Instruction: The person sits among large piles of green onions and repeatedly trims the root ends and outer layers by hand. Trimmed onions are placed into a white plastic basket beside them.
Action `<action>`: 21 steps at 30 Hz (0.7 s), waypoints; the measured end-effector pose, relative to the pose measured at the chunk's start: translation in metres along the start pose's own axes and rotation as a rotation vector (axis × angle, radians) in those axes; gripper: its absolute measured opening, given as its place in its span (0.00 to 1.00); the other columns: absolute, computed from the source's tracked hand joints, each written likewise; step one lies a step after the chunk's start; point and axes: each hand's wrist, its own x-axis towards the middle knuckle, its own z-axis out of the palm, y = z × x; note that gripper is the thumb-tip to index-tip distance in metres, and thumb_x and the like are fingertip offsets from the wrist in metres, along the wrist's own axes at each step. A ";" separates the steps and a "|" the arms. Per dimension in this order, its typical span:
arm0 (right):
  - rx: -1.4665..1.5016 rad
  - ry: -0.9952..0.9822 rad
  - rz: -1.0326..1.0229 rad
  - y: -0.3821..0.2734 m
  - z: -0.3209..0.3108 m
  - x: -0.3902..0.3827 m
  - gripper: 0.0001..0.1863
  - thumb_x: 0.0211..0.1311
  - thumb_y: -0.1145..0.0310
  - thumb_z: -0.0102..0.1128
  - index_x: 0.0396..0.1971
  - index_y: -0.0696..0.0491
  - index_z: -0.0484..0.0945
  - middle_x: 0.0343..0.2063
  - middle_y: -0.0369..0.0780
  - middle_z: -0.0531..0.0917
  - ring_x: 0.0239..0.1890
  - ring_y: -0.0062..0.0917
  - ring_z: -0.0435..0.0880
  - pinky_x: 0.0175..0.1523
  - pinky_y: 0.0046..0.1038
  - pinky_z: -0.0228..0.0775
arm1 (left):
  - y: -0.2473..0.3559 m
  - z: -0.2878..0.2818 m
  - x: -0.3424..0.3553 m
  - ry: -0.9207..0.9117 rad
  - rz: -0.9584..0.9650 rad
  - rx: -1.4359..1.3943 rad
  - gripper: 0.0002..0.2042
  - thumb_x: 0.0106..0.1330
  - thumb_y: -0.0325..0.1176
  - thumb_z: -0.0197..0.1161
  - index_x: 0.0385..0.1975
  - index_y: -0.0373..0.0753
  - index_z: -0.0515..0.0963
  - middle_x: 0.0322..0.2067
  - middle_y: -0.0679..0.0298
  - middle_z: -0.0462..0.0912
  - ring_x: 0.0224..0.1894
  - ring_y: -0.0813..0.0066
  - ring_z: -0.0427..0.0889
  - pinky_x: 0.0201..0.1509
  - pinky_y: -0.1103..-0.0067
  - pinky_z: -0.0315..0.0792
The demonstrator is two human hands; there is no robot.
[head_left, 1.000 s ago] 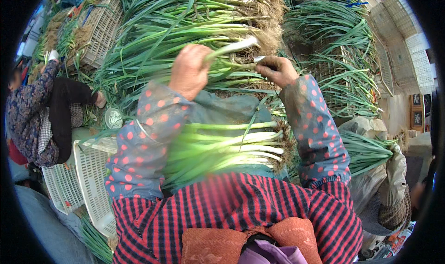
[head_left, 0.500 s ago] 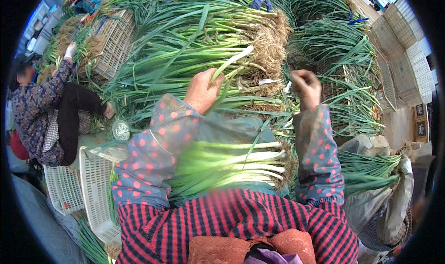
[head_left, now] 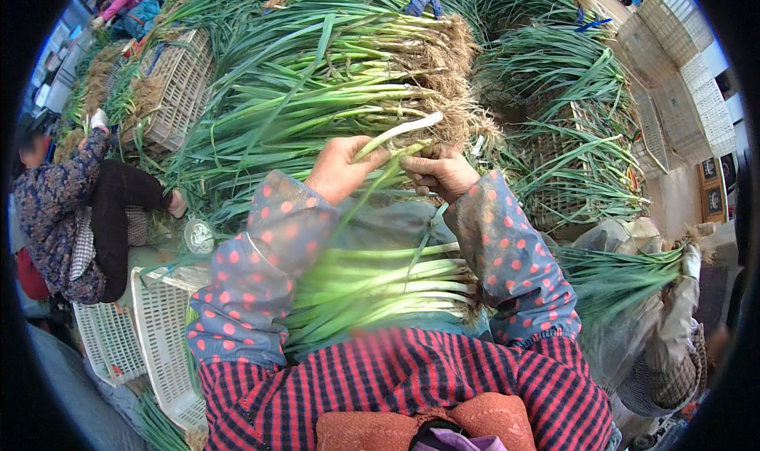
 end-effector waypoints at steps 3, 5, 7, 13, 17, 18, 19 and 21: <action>0.052 0.029 -0.021 0.002 0.001 0.001 0.10 0.58 0.67 0.58 0.35 0.57 0.73 0.22 0.33 0.73 0.17 0.12 0.64 0.23 0.18 0.59 | -0.002 0.003 0.005 0.055 0.052 -0.015 0.10 0.61 0.36 0.60 0.32 0.36 0.78 0.20 0.68 0.77 0.25 0.85 0.70 0.31 0.80 0.67; 0.042 0.017 -0.071 0.002 0.004 0.004 0.13 0.59 0.64 0.57 0.38 0.57 0.73 0.25 0.34 0.76 0.18 0.13 0.66 0.23 0.18 0.61 | -0.001 0.002 0.005 0.068 0.050 -0.076 0.09 0.61 0.35 0.59 0.32 0.36 0.78 0.20 0.68 0.76 0.24 0.84 0.69 0.30 0.80 0.67; 0.042 0.104 -0.089 -0.001 0.006 0.006 0.18 0.59 0.58 0.58 0.41 0.56 0.71 0.28 0.34 0.77 0.19 0.12 0.67 0.23 0.18 0.62 | 0.002 -0.001 0.004 0.098 0.109 -0.007 0.09 0.62 0.34 0.59 0.33 0.34 0.77 0.23 0.70 0.76 0.27 0.85 0.69 0.32 0.83 0.66; -0.008 0.042 -0.159 -0.001 0.018 0.013 0.18 0.52 0.60 0.65 0.36 0.57 0.76 0.24 0.33 0.77 0.21 0.14 0.70 0.25 0.16 0.61 | 0.010 0.009 0.001 0.048 0.023 -0.074 0.11 0.60 0.29 0.55 0.41 0.35 0.73 0.22 0.62 0.78 0.25 0.76 0.76 0.32 0.78 0.70; 0.078 0.013 -0.099 -0.006 0.020 0.010 0.10 0.55 0.66 0.61 0.32 0.56 0.77 0.20 0.30 0.74 0.20 0.12 0.67 0.23 0.17 0.57 | 0.006 0.009 0.007 0.060 0.181 0.065 0.14 0.59 0.29 0.54 0.45 0.36 0.71 0.23 0.59 0.78 0.27 0.69 0.78 0.35 0.75 0.71; 0.051 -0.021 -0.105 -0.008 0.020 0.008 0.10 0.56 0.66 0.61 0.31 0.56 0.77 0.19 0.30 0.74 0.19 0.12 0.67 0.23 0.17 0.56 | 0.004 0.009 0.009 0.124 0.284 0.138 0.14 0.59 0.33 0.57 0.44 0.35 0.73 0.24 0.59 0.79 0.27 0.72 0.77 0.35 0.76 0.71; 0.019 -0.036 -0.091 -0.010 0.018 0.006 0.09 0.56 0.66 0.60 0.31 0.56 0.77 0.19 0.30 0.74 0.18 0.12 0.66 0.22 0.17 0.55 | 0.002 0.007 0.010 0.089 0.244 0.101 0.14 0.59 0.34 0.58 0.42 0.35 0.74 0.24 0.60 0.79 0.26 0.74 0.77 0.34 0.77 0.70; -0.006 -0.046 -0.034 -0.010 0.015 0.000 0.10 0.58 0.66 0.58 0.31 0.58 0.76 0.18 0.30 0.72 0.15 0.11 0.63 0.20 0.17 0.54 | -0.001 0.002 0.009 -0.039 0.062 0.056 0.14 0.59 0.37 0.60 0.39 0.34 0.77 0.23 0.61 0.80 0.26 0.79 0.75 0.33 0.78 0.70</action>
